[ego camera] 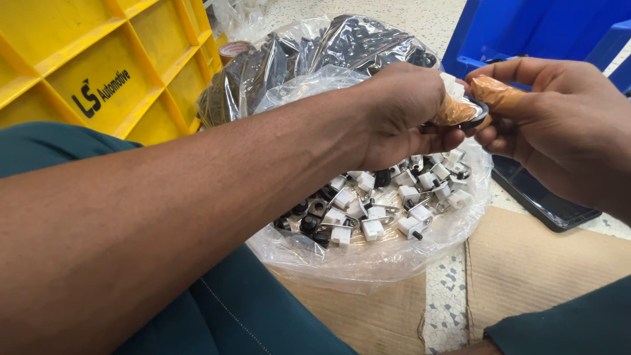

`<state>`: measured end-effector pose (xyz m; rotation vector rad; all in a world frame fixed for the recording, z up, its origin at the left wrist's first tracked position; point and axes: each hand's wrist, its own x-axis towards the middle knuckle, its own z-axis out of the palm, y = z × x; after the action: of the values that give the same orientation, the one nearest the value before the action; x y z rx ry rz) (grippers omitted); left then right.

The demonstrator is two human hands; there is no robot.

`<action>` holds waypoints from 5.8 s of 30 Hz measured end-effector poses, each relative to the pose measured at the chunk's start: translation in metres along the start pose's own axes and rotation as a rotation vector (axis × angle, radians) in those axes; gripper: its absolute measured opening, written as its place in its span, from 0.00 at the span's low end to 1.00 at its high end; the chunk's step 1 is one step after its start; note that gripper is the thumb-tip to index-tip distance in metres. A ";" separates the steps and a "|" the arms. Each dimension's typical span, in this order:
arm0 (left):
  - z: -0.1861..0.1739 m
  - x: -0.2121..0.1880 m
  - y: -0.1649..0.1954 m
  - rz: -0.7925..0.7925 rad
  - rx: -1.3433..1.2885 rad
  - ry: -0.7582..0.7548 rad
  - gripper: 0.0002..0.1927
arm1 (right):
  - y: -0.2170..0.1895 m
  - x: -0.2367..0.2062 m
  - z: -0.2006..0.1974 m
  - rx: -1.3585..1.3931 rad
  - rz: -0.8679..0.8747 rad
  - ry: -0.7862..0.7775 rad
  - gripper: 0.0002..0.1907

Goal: The person sits on the floor with a large plastic-lined bag of small white and black plastic clip components on their lap. They pick a white piece and a black piece, press them together by hand to snap the parts into an assembly, and toss the finished clip into a blue bin, repeating this cycle continuously.

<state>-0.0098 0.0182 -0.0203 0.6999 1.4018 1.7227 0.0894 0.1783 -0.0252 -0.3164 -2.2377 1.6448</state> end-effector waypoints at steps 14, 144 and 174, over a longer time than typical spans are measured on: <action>0.003 -0.005 0.000 -0.008 0.127 -0.107 0.15 | -0.014 -0.010 0.009 0.082 0.096 -0.089 0.19; -0.019 0.000 -0.004 0.768 0.891 0.240 0.14 | -0.010 0.015 0.006 0.371 0.397 -0.022 0.13; -0.018 0.018 -0.006 0.156 0.436 0.324 0.13 | -0.006 0.009 0.025 0.049 0.091 0.187 0.19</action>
<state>-0.0326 0.0237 -0.0315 0.8038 2.0325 1.7187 0.0712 0.1581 -0.0248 -0.5428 -2.0693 1.6389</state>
